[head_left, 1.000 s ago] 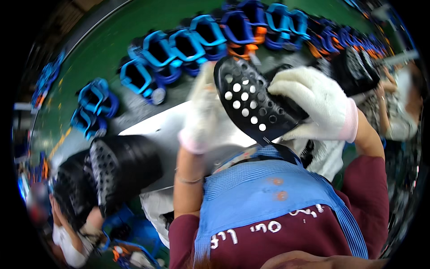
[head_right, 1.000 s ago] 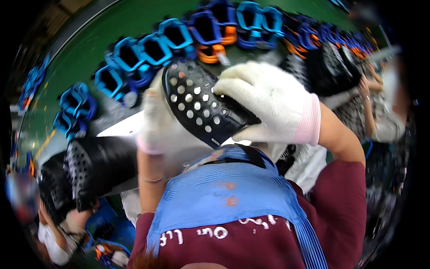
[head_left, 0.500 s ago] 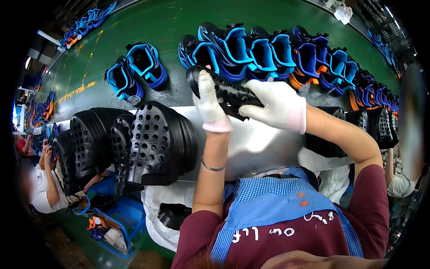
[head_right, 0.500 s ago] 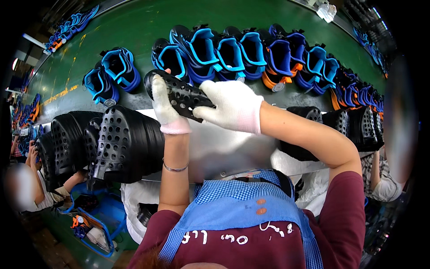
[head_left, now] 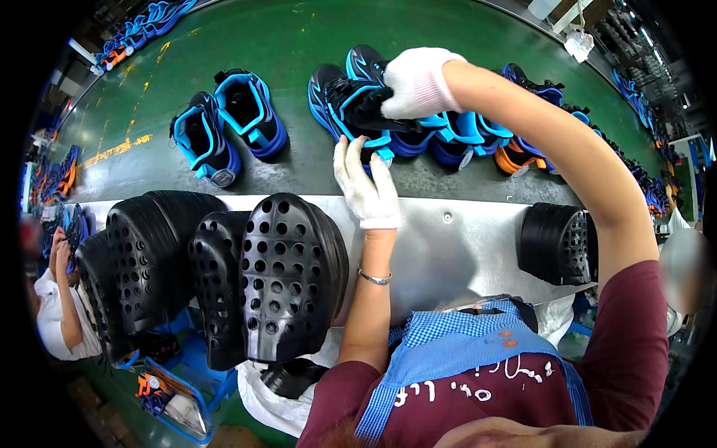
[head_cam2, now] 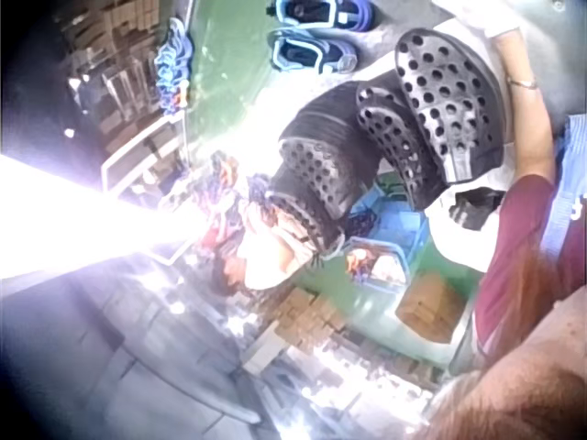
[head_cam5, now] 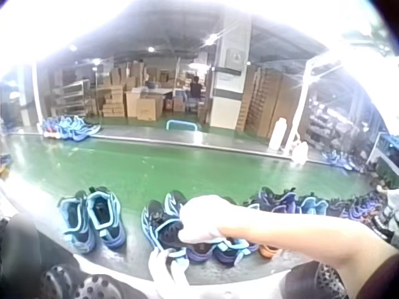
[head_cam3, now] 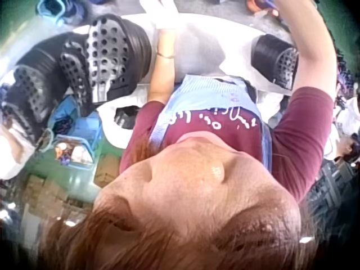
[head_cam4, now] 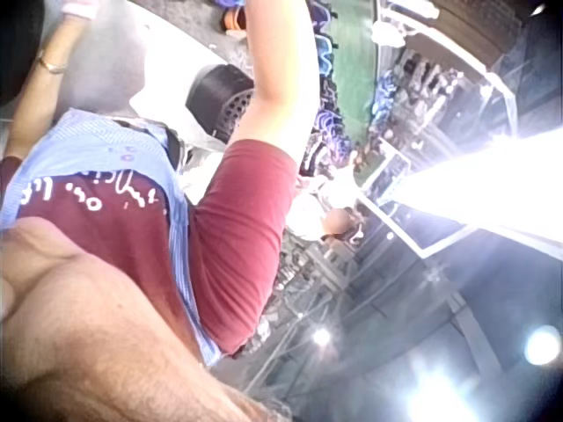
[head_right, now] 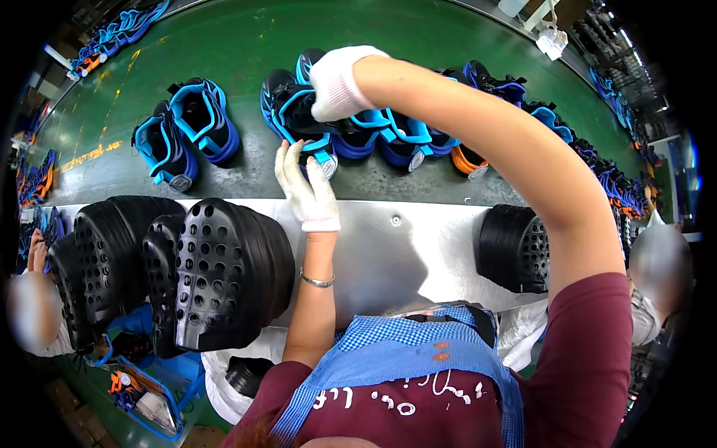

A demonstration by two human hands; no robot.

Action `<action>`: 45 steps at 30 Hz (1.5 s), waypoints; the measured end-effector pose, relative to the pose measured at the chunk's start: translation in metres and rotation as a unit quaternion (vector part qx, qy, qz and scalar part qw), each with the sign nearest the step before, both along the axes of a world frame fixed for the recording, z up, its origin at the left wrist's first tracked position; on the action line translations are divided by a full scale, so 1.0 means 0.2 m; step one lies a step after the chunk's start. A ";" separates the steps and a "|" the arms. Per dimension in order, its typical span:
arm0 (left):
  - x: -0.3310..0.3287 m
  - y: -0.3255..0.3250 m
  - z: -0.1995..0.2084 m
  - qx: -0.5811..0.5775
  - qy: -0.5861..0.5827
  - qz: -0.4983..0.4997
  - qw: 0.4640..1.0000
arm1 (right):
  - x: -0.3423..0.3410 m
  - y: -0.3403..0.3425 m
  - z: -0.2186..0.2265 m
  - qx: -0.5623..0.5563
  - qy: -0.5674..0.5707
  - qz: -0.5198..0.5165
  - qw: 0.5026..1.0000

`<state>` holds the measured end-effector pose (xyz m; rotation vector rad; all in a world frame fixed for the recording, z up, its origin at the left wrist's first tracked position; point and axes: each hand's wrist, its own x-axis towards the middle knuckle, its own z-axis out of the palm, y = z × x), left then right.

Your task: The person, wearing white gloves, picks up black plastic shoe shells and fits them into blue and black sneakers on a production line. The person takes components from a white bag and a metal table, inserting the black shells into the heel areas of the sneakers as they move along the conveyor.

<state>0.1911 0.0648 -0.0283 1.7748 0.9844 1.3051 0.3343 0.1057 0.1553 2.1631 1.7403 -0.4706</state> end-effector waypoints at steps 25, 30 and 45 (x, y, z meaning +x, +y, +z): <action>0.04 -0.01 -0.08 0.044 0.085 0.072 0.993 | -0.24 0.19 -0.40 0.068 -0.045 0.044 0.996; 0.08 -0.02 -0.05 0.088 0.116 0.112 0.983 | -0.18 0.19 -0.43 0.122 -0.034 0.006 0.992; 0.06 -0.09 -0.17 0.074 0.095 0.061 0.991 | 0.41 -1.90 0.40 0.384 -0.094 -0.169 0.903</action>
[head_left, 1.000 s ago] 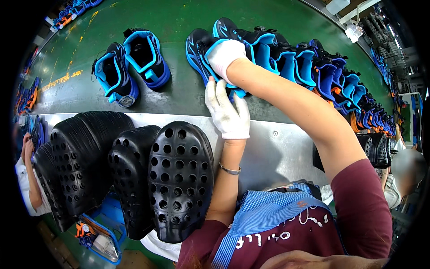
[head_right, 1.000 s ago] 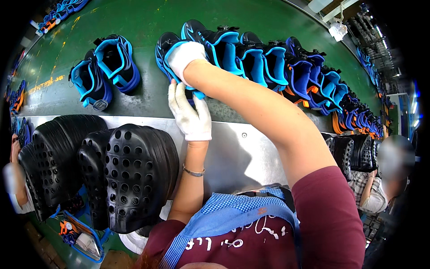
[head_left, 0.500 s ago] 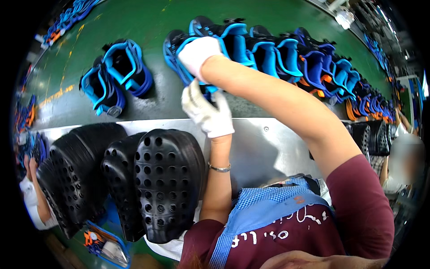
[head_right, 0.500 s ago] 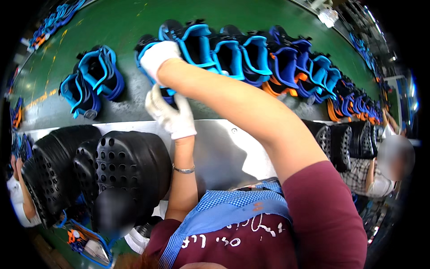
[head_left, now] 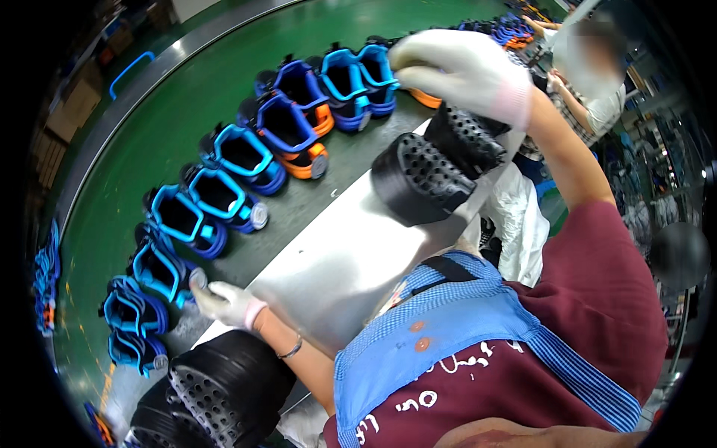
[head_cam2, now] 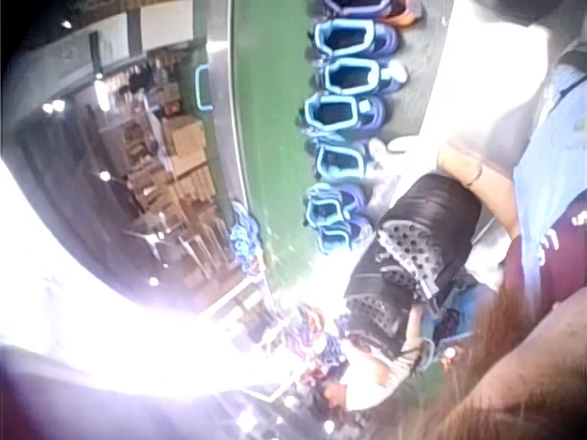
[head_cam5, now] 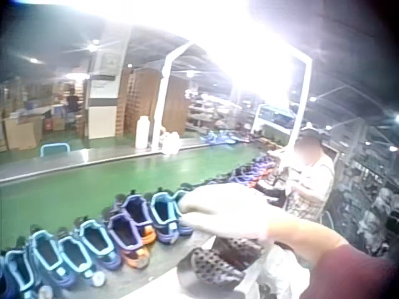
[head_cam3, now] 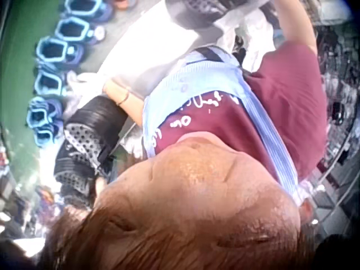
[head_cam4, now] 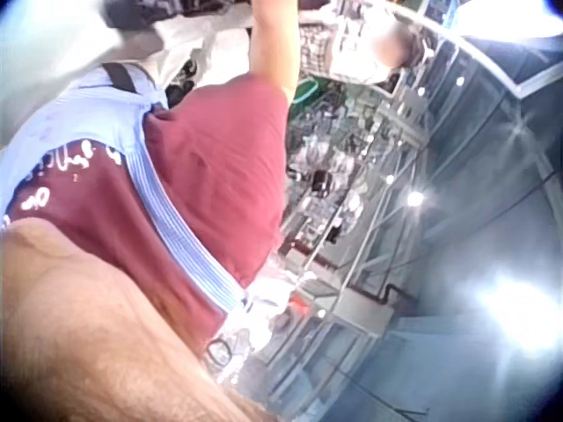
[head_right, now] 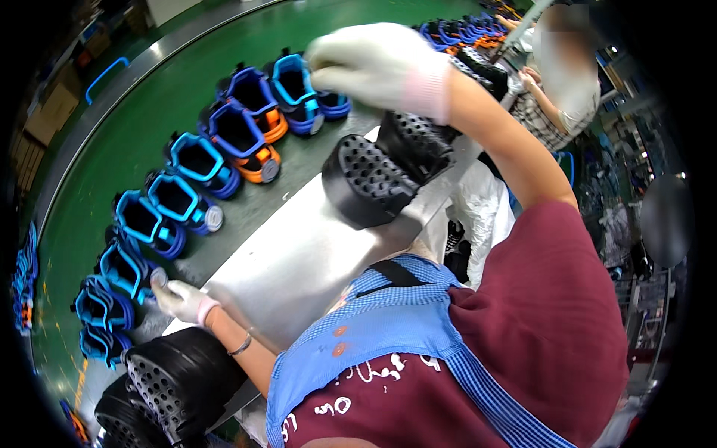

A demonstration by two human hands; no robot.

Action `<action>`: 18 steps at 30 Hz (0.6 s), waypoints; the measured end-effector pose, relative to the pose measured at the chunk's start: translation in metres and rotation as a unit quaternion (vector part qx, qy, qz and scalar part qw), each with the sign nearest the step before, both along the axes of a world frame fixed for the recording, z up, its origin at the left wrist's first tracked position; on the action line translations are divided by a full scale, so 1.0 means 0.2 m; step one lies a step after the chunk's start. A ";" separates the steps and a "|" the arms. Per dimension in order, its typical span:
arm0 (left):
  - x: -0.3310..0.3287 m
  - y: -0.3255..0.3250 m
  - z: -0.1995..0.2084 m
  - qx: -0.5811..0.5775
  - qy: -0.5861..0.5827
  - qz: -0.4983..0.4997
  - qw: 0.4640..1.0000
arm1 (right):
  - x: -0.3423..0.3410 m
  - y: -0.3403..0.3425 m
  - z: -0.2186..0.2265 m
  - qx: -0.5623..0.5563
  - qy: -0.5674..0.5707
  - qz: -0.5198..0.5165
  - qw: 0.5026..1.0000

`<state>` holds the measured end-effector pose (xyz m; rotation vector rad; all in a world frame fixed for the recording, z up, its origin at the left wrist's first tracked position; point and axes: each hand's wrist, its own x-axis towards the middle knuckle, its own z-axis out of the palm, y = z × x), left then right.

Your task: The person, wearing white gloves, picks up black plastic shoe shells and fits them into blue and black sneakers on a production line. The person takes components from a white bag and a metal table, inserting the black shells into the heel areas of the sneakers as they move along the conveyor.

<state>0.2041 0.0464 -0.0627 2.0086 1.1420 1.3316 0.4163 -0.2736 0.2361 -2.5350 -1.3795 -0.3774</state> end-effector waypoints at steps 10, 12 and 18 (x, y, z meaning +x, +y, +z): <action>0.10 -0.38 0.18 0.014 0.101 -0.103 0.989 | -0.29 -0.79 -0.28 -0.042 0.084 -0.205 0.974; 0.13 -0.43 0.21 -0.017 0.093 -0.135 0.986 | -0.28 -0.81 -0.33 -0.032 0.110 -0.196 0.974; 0.19 -0.56 0.31 0.010 0.111 -0.174 0.978 | -0.18 -0.89 -0.35 -0.013 0.096 -0.127 0.987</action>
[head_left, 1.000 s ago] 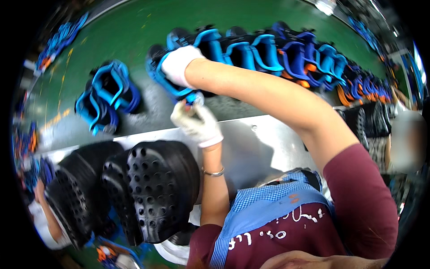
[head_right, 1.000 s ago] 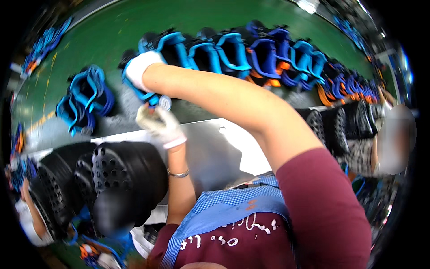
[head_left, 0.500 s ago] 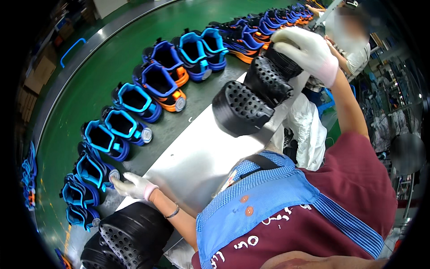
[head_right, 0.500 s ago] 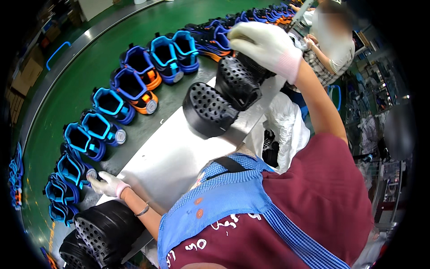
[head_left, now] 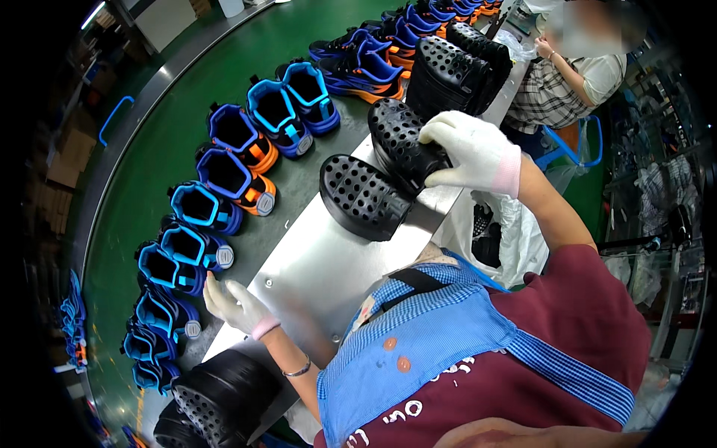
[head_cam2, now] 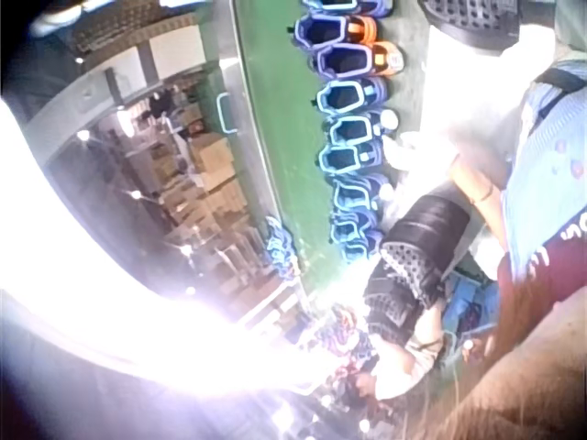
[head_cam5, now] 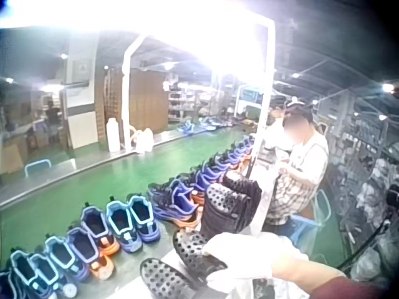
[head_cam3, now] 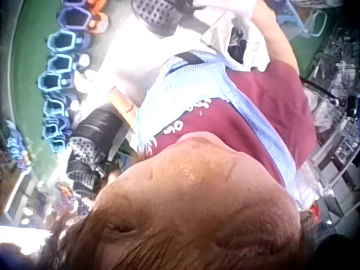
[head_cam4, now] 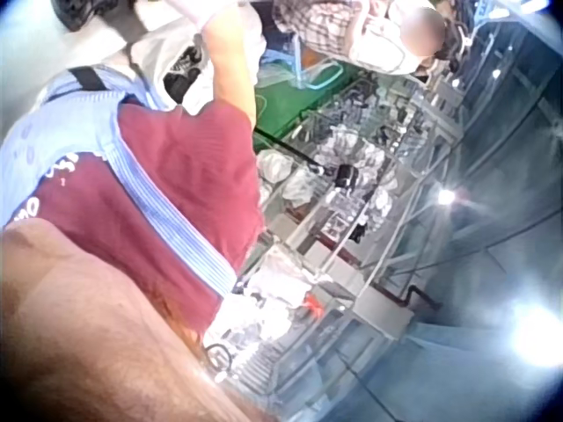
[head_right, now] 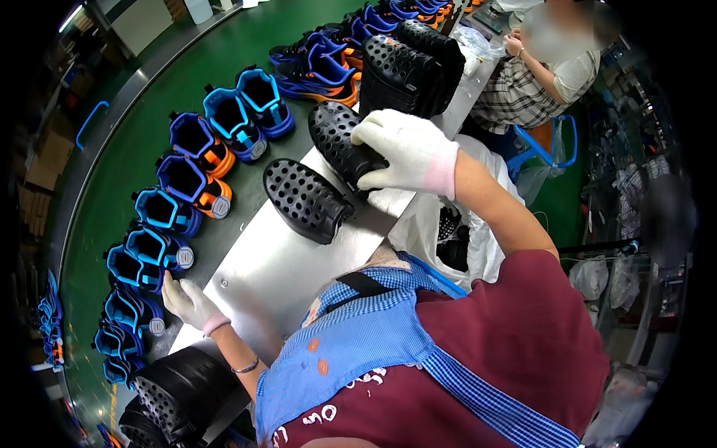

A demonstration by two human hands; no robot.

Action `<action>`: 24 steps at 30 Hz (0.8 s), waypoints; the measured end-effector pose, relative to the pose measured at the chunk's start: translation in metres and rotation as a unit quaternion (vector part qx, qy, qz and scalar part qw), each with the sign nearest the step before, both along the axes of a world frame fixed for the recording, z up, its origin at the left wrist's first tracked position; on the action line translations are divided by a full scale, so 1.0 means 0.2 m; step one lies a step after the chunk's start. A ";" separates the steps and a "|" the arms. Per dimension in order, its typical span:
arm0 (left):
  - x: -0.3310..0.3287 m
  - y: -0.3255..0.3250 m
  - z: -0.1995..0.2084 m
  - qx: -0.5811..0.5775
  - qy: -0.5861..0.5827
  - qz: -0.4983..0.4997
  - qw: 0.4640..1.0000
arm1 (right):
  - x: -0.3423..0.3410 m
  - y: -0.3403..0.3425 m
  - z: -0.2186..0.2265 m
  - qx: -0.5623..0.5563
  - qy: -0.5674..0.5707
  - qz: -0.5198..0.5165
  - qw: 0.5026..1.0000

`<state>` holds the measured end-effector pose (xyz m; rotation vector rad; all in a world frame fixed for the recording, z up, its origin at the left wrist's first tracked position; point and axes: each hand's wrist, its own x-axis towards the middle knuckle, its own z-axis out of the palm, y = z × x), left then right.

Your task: The person, wearing white gloves, picks up black plastic shoe shells and fits them into blue and black sneakers on a production line. The person takes components from a white bag and a metal table, inserting the black shells into the heel areas of the sneakers as they move along the conveyor.

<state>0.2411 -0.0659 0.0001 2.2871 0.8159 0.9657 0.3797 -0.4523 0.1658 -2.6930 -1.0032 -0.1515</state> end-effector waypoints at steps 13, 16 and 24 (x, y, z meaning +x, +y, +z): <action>0.20 -0.34 0.39 -0.497 -0.158 -0.461 0.718 | 0.00 0.32 0.22 0.116 0.038 0.234 0.965; 0.14 -0.39 0.47 -0.623 -0.191 -0.516 0.556 | -0.04 0.59 0.21 0.112 0.102 0.356 0.922; -0.02 -0.09 0.32 -0.588 -0.341 -0.326 0.657 | -0.11 1.09 0.08 0.013 0.134 0.339 0.931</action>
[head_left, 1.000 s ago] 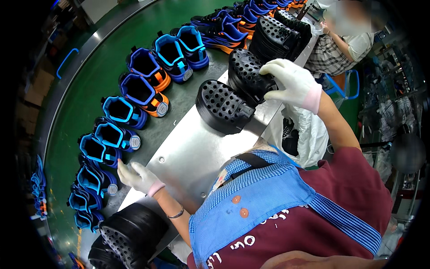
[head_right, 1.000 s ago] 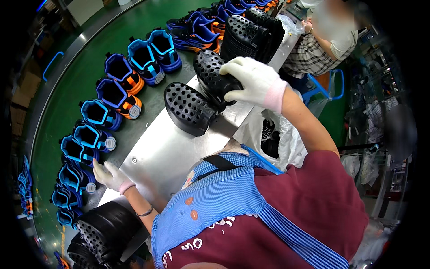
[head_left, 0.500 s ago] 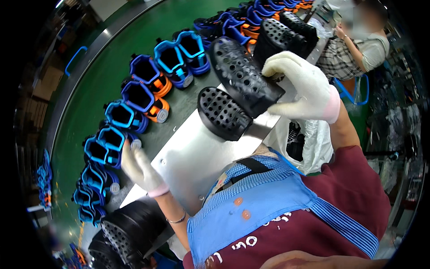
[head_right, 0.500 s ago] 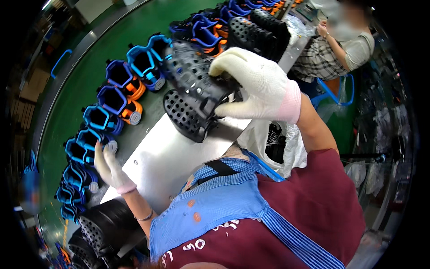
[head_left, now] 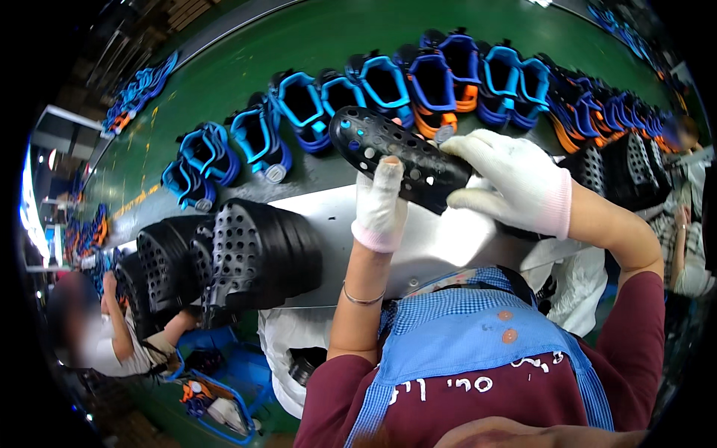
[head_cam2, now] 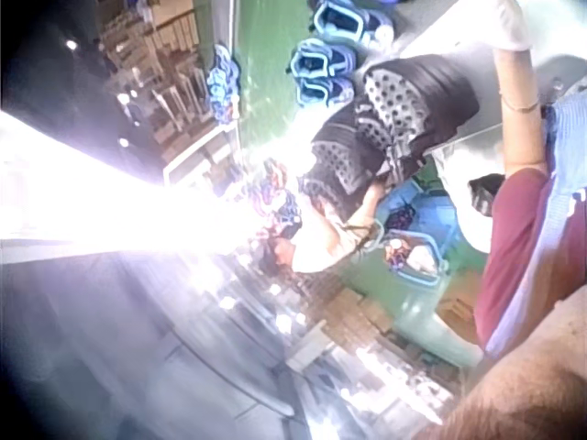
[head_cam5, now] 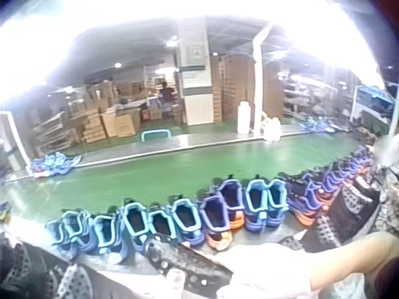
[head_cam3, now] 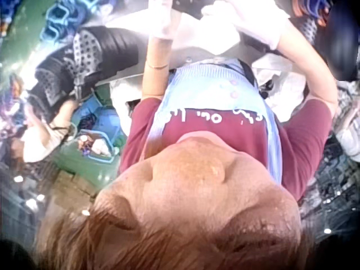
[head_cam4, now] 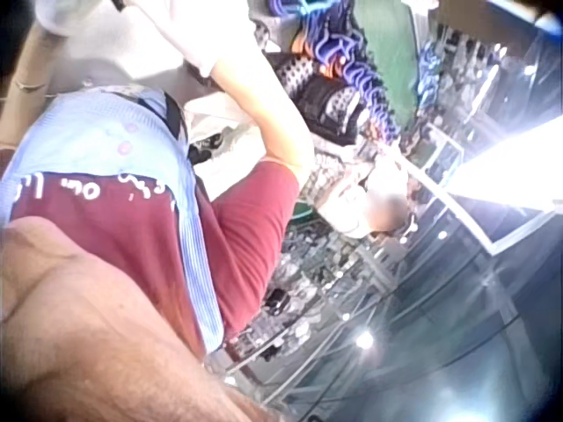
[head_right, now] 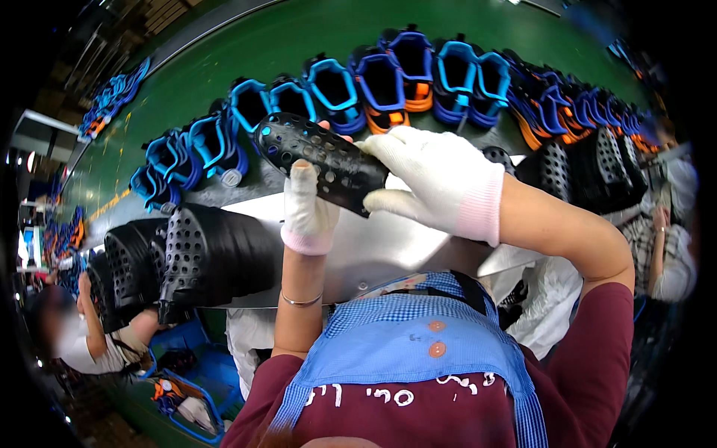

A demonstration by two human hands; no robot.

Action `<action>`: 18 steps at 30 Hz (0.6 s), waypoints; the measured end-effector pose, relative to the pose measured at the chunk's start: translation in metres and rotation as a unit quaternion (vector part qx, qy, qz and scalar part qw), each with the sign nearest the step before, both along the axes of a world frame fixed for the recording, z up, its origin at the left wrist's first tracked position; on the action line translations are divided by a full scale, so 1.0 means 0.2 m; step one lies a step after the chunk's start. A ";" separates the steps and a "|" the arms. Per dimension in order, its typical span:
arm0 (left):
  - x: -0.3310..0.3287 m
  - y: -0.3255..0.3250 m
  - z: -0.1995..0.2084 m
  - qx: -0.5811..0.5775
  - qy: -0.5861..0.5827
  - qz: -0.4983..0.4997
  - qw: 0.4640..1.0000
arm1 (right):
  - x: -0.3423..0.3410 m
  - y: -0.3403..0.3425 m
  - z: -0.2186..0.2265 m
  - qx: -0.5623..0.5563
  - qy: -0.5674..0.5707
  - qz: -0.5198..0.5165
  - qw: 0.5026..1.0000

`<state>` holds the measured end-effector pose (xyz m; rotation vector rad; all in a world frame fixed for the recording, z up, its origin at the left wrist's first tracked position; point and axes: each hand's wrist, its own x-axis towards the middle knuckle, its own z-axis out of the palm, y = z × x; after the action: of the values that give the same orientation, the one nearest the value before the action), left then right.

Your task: The person, wearing white gloves, picks up black plastic shoe shells and fits them into blue and black sneakers on a production line. The person takes components from a white bag and a metal table, inserting the black shells into the heel areas of the sneakers as they move along the conveyor.

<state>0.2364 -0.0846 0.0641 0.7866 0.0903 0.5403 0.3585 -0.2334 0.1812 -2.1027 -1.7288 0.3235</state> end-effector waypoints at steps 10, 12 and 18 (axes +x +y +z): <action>0.02 0.34 -0.07 -0.043 0.072 0.206 0.975 | 0.02 0.59 -0.14 -0.073 -0.022 -0.018 0.997; 0.04 0.39 -0.12 -0.051 0.078 0.228 0.969 | 0.01 0.66 -0.17 -0.041 -0.023 -0.024 0.999; 0.08 0.51 -0.18 -0.070 0.141 0.255 0.954 | 0.02 0.82 -0.22 -0.014 0.061 -0.028 0.998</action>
<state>0.2533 0.0184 0.0281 0.6956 0.6033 0.8957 0.3616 -0.0696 0.1363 -2.1006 -1.6030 0.4522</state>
